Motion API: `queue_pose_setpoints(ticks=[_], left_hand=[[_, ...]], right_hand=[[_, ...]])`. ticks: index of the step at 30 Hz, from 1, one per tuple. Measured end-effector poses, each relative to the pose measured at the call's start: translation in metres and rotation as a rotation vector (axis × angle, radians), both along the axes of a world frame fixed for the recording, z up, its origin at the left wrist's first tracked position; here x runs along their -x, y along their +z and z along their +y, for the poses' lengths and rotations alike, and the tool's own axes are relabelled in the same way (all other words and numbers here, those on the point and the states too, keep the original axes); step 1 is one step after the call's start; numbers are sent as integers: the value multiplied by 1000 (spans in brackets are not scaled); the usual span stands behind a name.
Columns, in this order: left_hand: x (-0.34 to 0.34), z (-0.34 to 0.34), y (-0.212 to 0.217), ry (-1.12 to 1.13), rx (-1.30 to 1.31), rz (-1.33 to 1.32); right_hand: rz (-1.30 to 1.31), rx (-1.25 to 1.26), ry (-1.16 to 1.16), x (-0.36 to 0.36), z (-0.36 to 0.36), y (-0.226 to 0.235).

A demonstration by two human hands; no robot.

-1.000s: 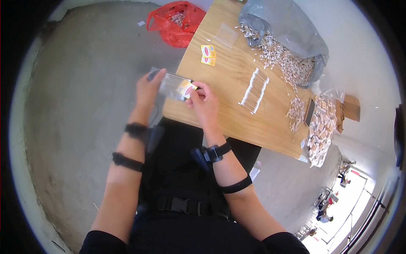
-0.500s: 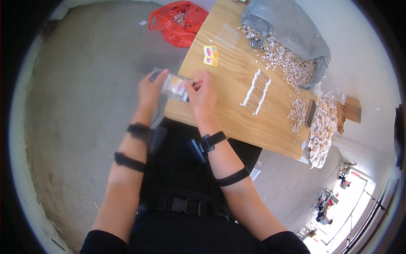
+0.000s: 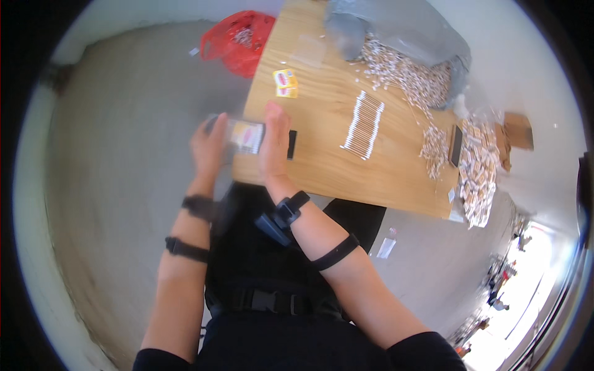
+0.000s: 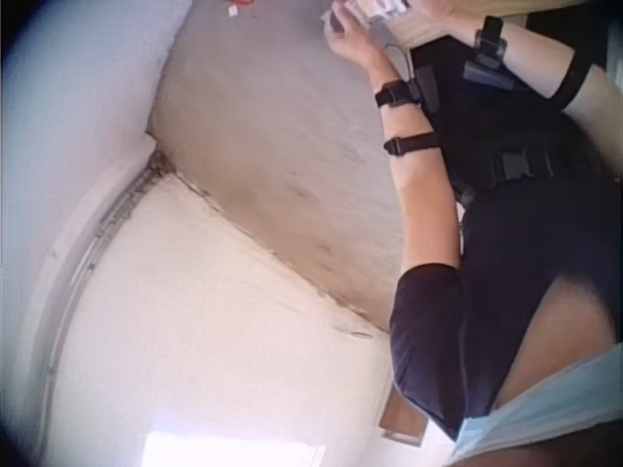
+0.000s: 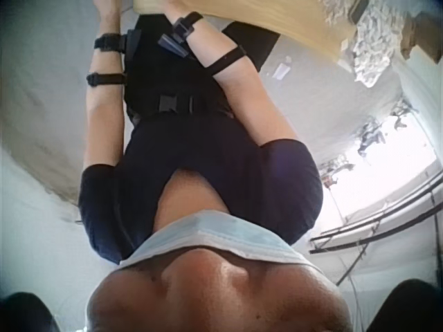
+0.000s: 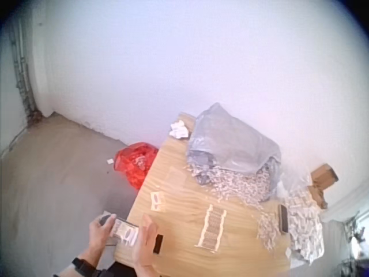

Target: Sorting, arranging, and packaging cotton swabs into plastic bags.

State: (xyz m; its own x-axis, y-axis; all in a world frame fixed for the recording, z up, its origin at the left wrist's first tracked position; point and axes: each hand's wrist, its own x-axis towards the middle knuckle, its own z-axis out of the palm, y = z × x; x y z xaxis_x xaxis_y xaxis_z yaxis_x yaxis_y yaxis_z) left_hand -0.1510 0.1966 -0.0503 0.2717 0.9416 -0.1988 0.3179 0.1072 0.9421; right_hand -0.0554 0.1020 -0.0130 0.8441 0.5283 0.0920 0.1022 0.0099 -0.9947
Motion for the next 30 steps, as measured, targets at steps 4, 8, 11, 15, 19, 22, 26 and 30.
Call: queue_pose_setpoints(ticks=[4,8,11,15,19,22,26,30], left_hand=[[21,-4,0,152,-538,639],[-34,-57,54,-324,-796,336],[-85,-119,66,-756,-825,213],[-137,-160,59,-987,-896,333],[-159,-175,37,-987,-951,454],[-157,-181,32,-984,-1044,499],[-152,-183,34,-1026,-1034,465],[-152,-184,36,-987,-1005,424]], right_hand=[[242,-200,-81,-41,-41,18],[302,-158,-478,-115,-127,17],[312,-118,-699,-132,-167,7],[422,-180,-729,-132,-194,-3],[463,-267,-591,-129,-203,-7],[469,-287,-590,-130,-206,-5],[472,-295,-608,-131,-201,-3],[463,-307,-542,-138,-195,-6]])
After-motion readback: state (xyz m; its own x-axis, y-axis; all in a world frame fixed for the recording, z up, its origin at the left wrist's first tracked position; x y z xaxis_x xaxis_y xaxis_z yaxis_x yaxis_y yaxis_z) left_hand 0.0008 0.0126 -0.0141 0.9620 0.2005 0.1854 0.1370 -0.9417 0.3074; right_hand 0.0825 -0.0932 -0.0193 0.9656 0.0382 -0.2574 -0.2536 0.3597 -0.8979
